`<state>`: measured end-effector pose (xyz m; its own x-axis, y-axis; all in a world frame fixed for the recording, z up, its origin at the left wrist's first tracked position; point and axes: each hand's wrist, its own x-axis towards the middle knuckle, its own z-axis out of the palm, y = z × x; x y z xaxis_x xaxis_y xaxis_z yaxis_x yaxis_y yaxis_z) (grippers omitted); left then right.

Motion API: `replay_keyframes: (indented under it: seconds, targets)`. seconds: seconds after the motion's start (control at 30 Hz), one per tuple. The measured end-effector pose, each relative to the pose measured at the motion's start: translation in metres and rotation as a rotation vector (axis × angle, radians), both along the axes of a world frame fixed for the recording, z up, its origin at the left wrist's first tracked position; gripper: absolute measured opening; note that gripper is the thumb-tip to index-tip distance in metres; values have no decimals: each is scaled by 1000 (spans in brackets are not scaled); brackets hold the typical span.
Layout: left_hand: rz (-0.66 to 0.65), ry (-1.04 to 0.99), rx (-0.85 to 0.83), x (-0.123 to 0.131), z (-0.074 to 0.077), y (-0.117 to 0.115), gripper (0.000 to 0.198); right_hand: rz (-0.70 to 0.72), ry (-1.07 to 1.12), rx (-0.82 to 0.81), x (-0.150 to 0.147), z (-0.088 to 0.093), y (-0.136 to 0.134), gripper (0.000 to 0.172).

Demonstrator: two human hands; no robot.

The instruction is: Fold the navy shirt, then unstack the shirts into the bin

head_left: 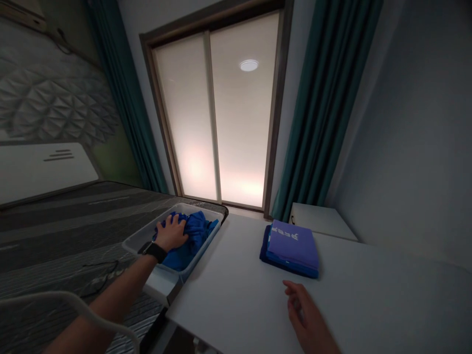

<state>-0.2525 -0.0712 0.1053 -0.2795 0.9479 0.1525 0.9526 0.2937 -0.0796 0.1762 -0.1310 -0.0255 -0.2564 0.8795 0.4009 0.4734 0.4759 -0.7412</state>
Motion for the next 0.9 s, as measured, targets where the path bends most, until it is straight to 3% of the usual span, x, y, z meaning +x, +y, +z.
replay_keyframes:
  seconds: [0.1, 0.23, 0.33, 0.47, 0.57, 0.67, 0.8, 0.9]
  targets:
    - [-225, 24, 155, 35, 5, -2, 46, 13, -15, -4, 0, 1, -2, 35]
    - [-586, -212, 175, 107, 2, -5, 31, 11, 0, -27, -2, 7, -5, 34]
    - [-783, -377, 221, 167, -15, -3, 28, -2, 30, -27, -3, 14, -5, 32]
    - [-883, -605, 343, 224, -45, 10, 26, -14, 70, -17, -3, 19, -3, 26]
    - [-871, -759, 444, 240, -67, 22, 23, -6, 43, -10, -2, 21, -5, 24]
    - [-845, -859, 484, 240, -82, 27, 24, 1, -48, 59, -3, 26, -5, 27]
    - [-828, -949, 448, 234, -91, 26, 28, -44, -267, 212, -7, 44, 17, 29]
    - [-776, -1028, 440, 234, -90, 26, 29, -194, -428, 249, -14, 65, 51, 26]
